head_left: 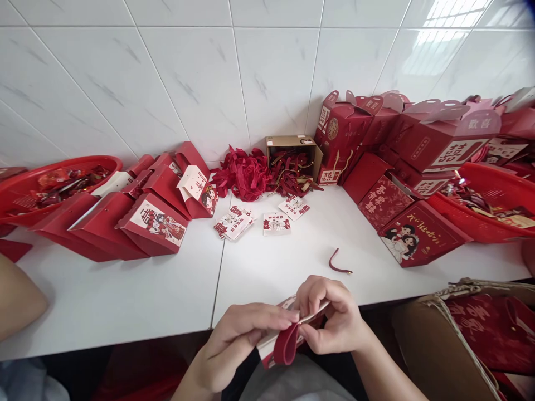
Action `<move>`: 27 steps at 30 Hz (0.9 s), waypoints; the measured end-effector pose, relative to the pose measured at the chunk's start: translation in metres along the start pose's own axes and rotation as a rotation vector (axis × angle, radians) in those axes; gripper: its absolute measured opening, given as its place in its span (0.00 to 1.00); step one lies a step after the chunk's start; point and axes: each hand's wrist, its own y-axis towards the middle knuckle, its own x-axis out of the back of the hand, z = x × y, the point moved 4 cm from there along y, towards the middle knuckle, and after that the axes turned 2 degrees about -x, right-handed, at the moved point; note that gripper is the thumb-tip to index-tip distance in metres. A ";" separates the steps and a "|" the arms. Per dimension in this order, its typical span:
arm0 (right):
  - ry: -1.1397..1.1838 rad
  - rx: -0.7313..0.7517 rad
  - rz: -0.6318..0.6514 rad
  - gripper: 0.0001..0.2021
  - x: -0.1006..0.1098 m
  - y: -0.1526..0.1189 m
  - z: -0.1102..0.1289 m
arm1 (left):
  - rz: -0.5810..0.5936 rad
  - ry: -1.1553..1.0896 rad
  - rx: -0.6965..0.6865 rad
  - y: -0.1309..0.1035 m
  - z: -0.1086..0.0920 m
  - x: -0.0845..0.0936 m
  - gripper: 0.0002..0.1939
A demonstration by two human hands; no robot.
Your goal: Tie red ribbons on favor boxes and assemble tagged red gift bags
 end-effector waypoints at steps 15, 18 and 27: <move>-0.050 0.142 -0.002 0.15 -0.006 -0.001 0.007 | 0.018 0.215 -0.189 0.000 0.013 -0.011 0.24; -0.057 0.178 -0.004 0.15 -0.007 -0.001 0.009 | -0.010 0.259 -0.211 -0.001 0.014 -0.010 0.22; -0.076 0.187 0.010 0.14 -0.010 -0.002 0.009 | -0.022 0.421 -0.290 -0.006 0.014 -0.011 0.24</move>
